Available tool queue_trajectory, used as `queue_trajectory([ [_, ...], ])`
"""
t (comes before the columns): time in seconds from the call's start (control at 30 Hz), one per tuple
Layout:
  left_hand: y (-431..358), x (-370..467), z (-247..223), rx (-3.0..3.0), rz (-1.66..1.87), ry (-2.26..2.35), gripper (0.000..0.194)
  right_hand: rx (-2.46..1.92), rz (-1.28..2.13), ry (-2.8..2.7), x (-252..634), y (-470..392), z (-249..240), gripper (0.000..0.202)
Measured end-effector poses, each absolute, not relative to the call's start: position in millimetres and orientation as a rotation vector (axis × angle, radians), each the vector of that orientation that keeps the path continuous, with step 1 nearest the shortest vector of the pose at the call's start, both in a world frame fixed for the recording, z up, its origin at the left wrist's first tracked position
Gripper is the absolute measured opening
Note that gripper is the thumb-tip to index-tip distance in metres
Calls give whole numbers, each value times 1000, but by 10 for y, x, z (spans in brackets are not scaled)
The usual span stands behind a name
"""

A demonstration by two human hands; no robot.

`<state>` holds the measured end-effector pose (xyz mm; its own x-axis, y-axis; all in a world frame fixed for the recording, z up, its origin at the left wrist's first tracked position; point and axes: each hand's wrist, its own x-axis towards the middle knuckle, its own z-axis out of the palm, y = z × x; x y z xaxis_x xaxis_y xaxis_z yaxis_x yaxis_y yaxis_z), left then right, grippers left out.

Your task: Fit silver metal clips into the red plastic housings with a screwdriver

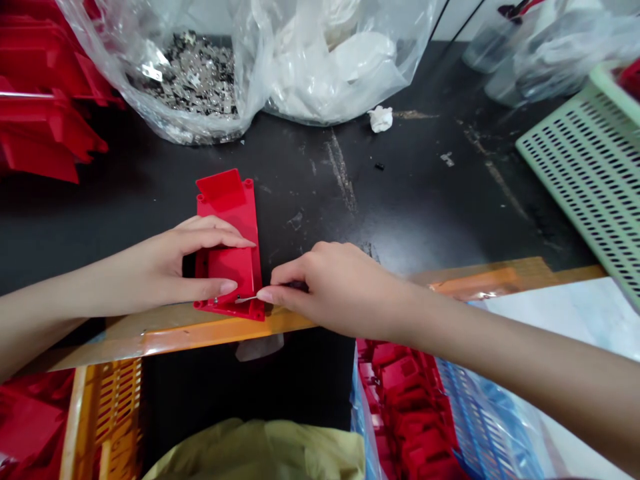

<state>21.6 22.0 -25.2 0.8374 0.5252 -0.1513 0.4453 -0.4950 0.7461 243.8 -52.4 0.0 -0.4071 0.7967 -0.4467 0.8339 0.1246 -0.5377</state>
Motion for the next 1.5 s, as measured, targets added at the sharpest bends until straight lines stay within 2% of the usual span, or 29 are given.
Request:
queue_trajectory([
  [0.2,220,218,-254,2160,150,690,34,1673,-1339,2277,2452,-531,-55,40],
  [0.8,231,197,-260,2172,149,664,38,1725,-1218,2277,2466,-513,-91,40],
  [0.97,225,200,-287,2176,168,671,37,1701,-1331,2292,2492,-523,-118,45],
  [1.5,159,263,-336,2187,249,795,44,1738,-1315,2225,2446,-523,-68,37],
])
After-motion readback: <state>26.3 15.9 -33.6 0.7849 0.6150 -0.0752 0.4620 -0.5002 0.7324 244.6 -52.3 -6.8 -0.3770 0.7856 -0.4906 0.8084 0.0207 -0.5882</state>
